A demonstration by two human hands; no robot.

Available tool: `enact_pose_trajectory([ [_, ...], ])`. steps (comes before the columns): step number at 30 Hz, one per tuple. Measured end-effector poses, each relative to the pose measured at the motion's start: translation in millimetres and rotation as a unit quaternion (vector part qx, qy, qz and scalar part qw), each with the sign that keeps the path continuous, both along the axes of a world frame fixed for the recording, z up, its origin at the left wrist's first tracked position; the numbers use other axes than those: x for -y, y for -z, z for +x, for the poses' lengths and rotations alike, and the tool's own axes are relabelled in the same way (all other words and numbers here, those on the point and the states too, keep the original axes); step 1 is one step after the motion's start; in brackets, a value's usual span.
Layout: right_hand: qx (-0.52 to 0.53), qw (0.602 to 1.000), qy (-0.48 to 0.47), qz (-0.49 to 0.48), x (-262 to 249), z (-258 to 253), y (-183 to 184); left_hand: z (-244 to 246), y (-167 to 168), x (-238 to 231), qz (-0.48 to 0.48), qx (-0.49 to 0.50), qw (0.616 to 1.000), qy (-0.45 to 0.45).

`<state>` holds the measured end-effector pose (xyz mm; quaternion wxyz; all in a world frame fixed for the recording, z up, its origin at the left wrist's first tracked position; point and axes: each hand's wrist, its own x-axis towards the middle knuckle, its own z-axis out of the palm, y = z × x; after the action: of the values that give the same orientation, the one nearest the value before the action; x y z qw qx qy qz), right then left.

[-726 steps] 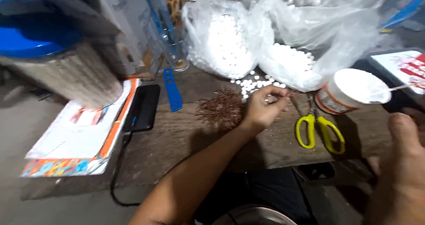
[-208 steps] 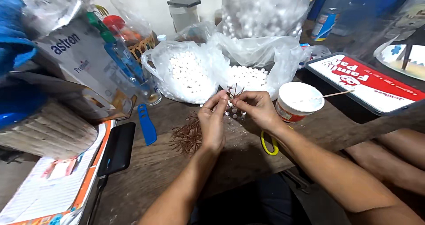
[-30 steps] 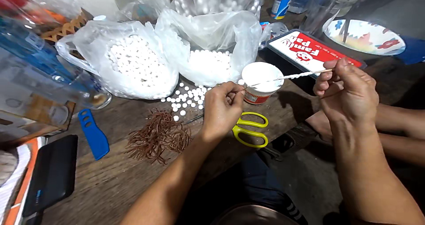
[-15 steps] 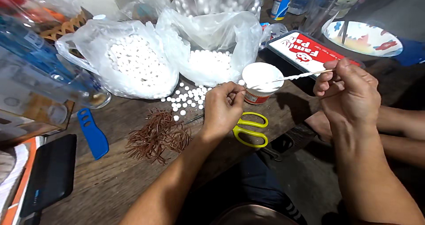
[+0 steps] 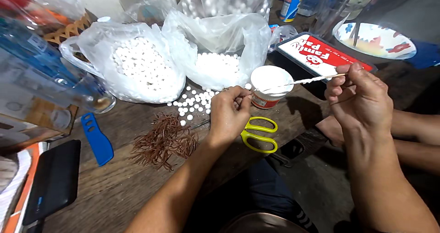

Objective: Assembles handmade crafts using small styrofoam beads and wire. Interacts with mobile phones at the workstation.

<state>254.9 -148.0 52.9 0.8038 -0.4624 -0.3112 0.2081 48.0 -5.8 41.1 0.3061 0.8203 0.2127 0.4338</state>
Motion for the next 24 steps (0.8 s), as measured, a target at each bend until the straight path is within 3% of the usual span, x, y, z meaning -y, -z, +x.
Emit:
enact_pose_trajectory([
  [4,-0.014,1.0,0.028,0.005,-0.2,9.7,-0.8,-5.8,-0.7,-0.8,-0.006,-0.007,1.0,-0.001],
  [8,0.135,0.985,0.105,-0.016,-9.9,14.6,4.1,-18.7,-2.8,-2.6,-0.015,-0.01,1.0,-0.01],
  [12,0.259,0.96,0.062,-0.082,-27.4,11.2,8.8,-54.1,-12.6,-17.9,-0.026,0.015,0.999,-0.026],
  [14,0.332,0.93,0.08,-0.137,-29.3,11.6,7.7,-76.3,-16.9,-27.9,-0.009,0.04,0.998,-0.055],
  [16,0.448,0.859,0.159,-0.189,-24.2,9.0,3.0,-96.0,-17.4,-34.3,-0.003,0.048,0.995,-0.084],
  [19,0.551,0.795,0.216,-0.13,-23.4,-18.4,-8.1,-107.6,-8.3,-38.4,-0.015,0.066,0.992,-0.109],
  [22,0.592,0.796,0.117,-0.052,-42.9,-72.3,-10.3,-108.5,-0.5,-37.5,-0.02,0.05,0.993,-0.103],
  [24,0.603,0.795,0.01,-0.072,-67.4,-95.4,-2.6,-107.6,2.9,-37.8,-0.013,0.042,0.994,-0.103],
])
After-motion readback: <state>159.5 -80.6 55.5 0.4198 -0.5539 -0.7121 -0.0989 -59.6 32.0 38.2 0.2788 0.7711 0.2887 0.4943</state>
